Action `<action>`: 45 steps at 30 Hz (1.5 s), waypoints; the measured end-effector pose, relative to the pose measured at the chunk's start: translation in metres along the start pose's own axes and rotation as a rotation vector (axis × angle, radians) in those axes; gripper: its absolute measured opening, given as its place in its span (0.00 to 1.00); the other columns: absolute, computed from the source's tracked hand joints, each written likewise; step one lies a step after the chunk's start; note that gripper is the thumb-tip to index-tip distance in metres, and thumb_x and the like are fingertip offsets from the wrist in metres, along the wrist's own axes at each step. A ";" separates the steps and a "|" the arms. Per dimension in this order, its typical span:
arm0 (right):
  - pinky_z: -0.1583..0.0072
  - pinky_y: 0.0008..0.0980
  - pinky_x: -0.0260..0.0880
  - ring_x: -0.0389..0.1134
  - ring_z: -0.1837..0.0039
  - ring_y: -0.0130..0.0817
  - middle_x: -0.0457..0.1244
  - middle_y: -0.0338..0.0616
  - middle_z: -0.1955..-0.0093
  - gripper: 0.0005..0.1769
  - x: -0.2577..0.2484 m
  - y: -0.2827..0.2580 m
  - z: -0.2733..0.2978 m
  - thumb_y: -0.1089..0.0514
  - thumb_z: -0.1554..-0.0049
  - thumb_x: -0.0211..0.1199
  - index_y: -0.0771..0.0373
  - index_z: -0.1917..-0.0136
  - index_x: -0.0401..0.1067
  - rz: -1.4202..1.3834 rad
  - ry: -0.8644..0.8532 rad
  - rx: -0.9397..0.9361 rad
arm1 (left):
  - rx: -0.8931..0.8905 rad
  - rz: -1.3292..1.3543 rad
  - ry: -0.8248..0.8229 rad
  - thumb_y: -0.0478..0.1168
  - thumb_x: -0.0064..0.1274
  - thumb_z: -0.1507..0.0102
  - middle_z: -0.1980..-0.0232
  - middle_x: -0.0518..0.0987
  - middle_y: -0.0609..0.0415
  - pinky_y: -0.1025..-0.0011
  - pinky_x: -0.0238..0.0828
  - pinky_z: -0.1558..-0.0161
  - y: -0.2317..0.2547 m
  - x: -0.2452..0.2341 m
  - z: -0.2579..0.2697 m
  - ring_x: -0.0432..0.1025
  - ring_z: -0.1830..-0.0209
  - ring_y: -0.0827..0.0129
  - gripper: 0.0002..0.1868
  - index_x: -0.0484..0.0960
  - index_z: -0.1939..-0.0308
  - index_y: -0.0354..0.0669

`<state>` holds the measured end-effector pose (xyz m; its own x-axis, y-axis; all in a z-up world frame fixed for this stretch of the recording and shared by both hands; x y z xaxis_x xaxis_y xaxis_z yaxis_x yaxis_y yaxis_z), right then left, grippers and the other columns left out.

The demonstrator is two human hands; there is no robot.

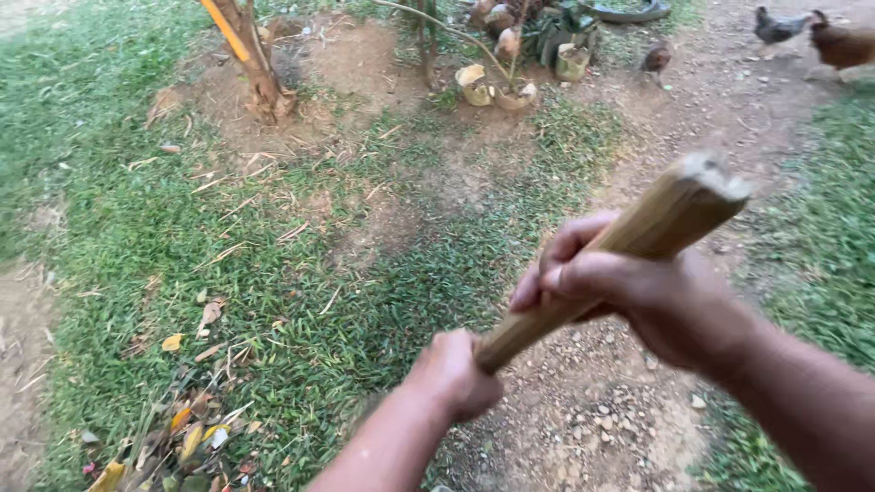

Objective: The person sweeps dry leaves, trash, and debris along an outdoor dirt path and ground using a broom.

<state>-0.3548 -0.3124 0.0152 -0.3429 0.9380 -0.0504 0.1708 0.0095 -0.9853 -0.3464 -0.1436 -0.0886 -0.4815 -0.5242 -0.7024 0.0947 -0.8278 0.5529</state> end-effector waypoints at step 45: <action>0.47 0.57 0.82 0.78 0.45 0.56 0.73 0.60 0.54 0.06 -0.069 -0.018 -0.478 0.62 0.46 0.61 0.67 0.58 0.74 -0.065 0.019 0.082 | -0.066 -0.080 0.123 0.44 0.59 0.43 0.44 0.81 0.39 0.60 0.75 0.41 -0.015 -0.334 -0.331 0.77 0.43 0.52 0.21 0.84 0.46 0.44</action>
<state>0.1074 -0.2113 0.1143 -0.3330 0.9428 0.0166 0.0727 0.0432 -0.9964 0.1019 -0.0222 -0.0107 -0.3799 -0.4729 -0.7950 0.1187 -0.8773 0.4651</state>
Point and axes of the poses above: each hand's wrist, its own z-axis away from the middle knuckle, its own x-axis out of the palm, y = z × x, the point moved 5 cm from there along -z, towards the middle knuckle
